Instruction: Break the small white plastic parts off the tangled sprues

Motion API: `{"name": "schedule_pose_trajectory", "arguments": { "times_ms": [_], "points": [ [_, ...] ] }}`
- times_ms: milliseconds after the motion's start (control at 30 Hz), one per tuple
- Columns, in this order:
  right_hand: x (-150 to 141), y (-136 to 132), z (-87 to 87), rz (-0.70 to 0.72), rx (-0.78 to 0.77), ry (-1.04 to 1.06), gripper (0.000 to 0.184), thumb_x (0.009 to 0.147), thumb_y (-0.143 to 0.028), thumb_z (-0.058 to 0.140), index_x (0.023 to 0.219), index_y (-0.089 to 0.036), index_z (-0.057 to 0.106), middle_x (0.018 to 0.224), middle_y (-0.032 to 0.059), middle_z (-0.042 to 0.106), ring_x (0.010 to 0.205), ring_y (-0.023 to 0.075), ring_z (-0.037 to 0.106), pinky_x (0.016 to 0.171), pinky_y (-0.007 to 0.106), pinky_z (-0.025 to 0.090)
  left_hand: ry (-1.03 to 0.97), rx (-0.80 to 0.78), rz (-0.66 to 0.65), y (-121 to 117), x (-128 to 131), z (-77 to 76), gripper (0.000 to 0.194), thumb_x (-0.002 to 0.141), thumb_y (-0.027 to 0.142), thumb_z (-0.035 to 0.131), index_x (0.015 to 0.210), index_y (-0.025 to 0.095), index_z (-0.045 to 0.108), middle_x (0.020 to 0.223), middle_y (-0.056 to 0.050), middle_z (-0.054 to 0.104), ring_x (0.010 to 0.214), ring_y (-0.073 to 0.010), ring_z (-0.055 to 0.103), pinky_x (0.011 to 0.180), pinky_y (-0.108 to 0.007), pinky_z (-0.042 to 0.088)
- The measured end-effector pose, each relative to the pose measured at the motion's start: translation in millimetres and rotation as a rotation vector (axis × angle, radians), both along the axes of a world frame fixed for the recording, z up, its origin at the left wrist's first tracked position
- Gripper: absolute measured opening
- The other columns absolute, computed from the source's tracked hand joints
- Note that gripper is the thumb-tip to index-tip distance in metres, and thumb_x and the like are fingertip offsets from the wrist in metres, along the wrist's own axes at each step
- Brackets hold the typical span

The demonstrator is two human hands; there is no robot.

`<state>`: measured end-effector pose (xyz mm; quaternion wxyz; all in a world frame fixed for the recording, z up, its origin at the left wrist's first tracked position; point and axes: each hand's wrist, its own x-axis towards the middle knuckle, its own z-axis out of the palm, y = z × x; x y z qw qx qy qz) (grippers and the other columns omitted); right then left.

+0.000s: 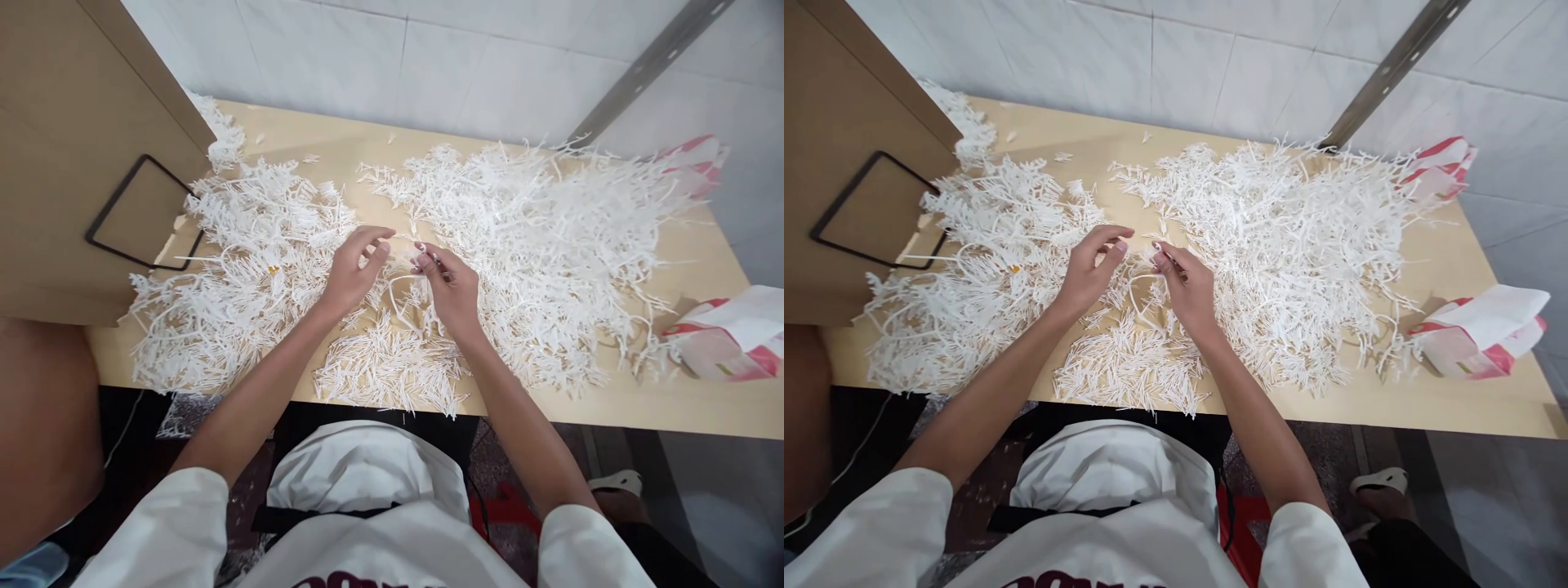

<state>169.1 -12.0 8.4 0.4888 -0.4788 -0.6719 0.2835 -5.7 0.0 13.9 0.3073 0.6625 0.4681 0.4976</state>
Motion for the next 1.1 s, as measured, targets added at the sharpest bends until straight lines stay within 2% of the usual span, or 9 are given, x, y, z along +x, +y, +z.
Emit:
{"name": "schedule_pose_trajectory", "arguments": {
  "times_ms": [67, 133, 300, 400, 533, 700, 800, 900, 1100],
  "points": [
    [0.3, 0.3, 0.1, 0.075, -0.006, -0.001, 0.024, 0.092, -0.035, 0.051, 0.111, -0.026, 0.063, 0.100, 0.0014, 0.066, 0.077, 0.0099, 0.065, 0.074, 0.028, 0.056, 0.019, -0.023, -0.123, -3.3, 2.8, 1.6, 0.032, 0.089, 0.040, 0.052, 0.116, 0.025, 0.060, 0.117, -0.004, 0.062, 0.098, -0.0120, 0.059, 0.080, -0.024, 0.047],
    [-0.1, 0.2, -0.6, 0.091, -0.009, -0.015, 0.023, 0.091, -0.036, 0.053, 0.110, -0.025, 0.062, 0.098, 0.0013, 0.066, 0.079, 0.0102, 0.065, 0.074, 0.027, 0.056, 0.030, -0.041, -0.173, -5.3, 4.8, 1.0, 0.035, 0.086, 0.044, 0.056, 0.117, 0.026, 0.060, 0.115, -0.004, 0.064, 0.090, -0.0108, 0.061, 0.079, -0.023, 0.047],
    [-1.6, 0.0, -3.7, -0.043, -0.036, -0.004, 0.028, 0.080, -0.042, 0.066, 0.098, -0.023, 0.060, 0.088, 0.0002, 0.067, 0.074, 0.0111, 0.063, 0.069, 0.026, 0.054, 0.063, -0.026, -0.139, -4.6, 5.4, -4.3, 0.026, 0.083, 0.044, 0.060, 0.095, 0.024, 0.069, 0.093, -0.003, 0.069, 0.082, -0.0117, 0.061, 0.073, -0.024, 0.047],
    [0.0, 0.9, -4.0, -0.003, -0.016, -0.006, 0.022, 0.082, -0.041, 0.064, 0.095, -0.023, 0.063, 0.092, 0.0003, 0.067, 0.080, 0.0117, 0.064, 0.073, 0.027, 0.053, 0.094, -0.007, -0.169, -3.5, 4.4, -4.1, 0.023, 0.085, 0.040, 0.059, 0.098, 0.023, 0.067, 0.095, -0.003, 0.067, 0.081, -0.0104, 0.060, 0.070, -0.023, 0.047],
    [2.0, 0.7, -0.5, 0.066, 0.018, -0.080, 0.019, 0.087, -0.035, 0.059, 0.101, -0.024, 0.065, 0.097, 0.0013, 0.068, 0.082, 0.0120, 0.064, 0.077, 0.029, 0.053, 0.062, -0.011, -0.198, -3.3, 2.8, -1.0, 0.021, 0.085, 0.040, 0.058, 0.093, 0.021, 0.064, 0.098, -0.003, 0.062, 0.088, -0.0103, 0.058, 0.070, -0.021, 0.046],
    [-0.5, -2.1, 3.9, 0.038, 0.077, -0.127, 0.025, 0.083, -0.028, 0.062, 0.108, -0.023, 0.061, 0.093, 0.0007, 0.067, 0.077, 0.0110, 0.062, 0.073, 0.027, 0.052, 0.102, -0.014, -0.187, -3.8, 2.2, -2.3, 0.021, 0.084, 0.041, 0.059, 0.089, 0.020, 0.063, 0.093, -0.003, 0.064, 0.083, -0.0109, 0.058, 0.069, -0.022, 0.046],
    [-1.5, -2.8, 4.7, 0.032, 0.033, -0.091, 0.017, 0.082, -0.030, 0.062, 0.096, -0.020, 0.060, 0.085, -0.0004, 0.065, 0.071, 0.0096, 0.059, 0.067, 0.024, 0.050, 0.124, 0.003, -0.175, -4.6, 3.3, -3.8, 0.020, 0.086, 0.038, 0.055, 0.090, 0.020, 0.063, 0.092, -0.003, 0.065, 0.082, -0.0112, 0.059, 0.071, -0.023, 0.045],
    [0.1, -1.5, 4.7, 0.054, -0.052, -0.106, 0.020, 0.083, -0.038, 0.060, 0.087, -0.019, 0.058, 0.078, -0.0014, 0.062, 0.063, 0.0082, 0.054, 0.060, 0.023, 0.045, 0.115, 0.026, -0.172, -5.6, 4.6, -4.1, 0.022, 0.088, 0.039, 0.053, 0.089, 0.021, 0.065, 0.092, -0.003, 0.066, 0.082, -0.0113, 0.059, 0.070, -0.023, 0.044],
    [6.3, 3.8, 0.7, 0.113, -0.123, -0.141, 0.028, 0.080, -0.046, 0.064, 0.088, -0.019, 0.060, 0.076, -0.0016, 0.059, 0.060, 0.0071, 0.047, 0.055, 0.022, 0.039, 0.118, 0.021, -0.157, -5.7, 6.8, -4.9, 0.024, 0.090, 0.041, 0.050, 0.086, 0.020, 0.062, 0.086, -0.002, 0.062, 0.077, -0.0112, 0.055, 0.065, -0.024, 0.042]
  ]
}}
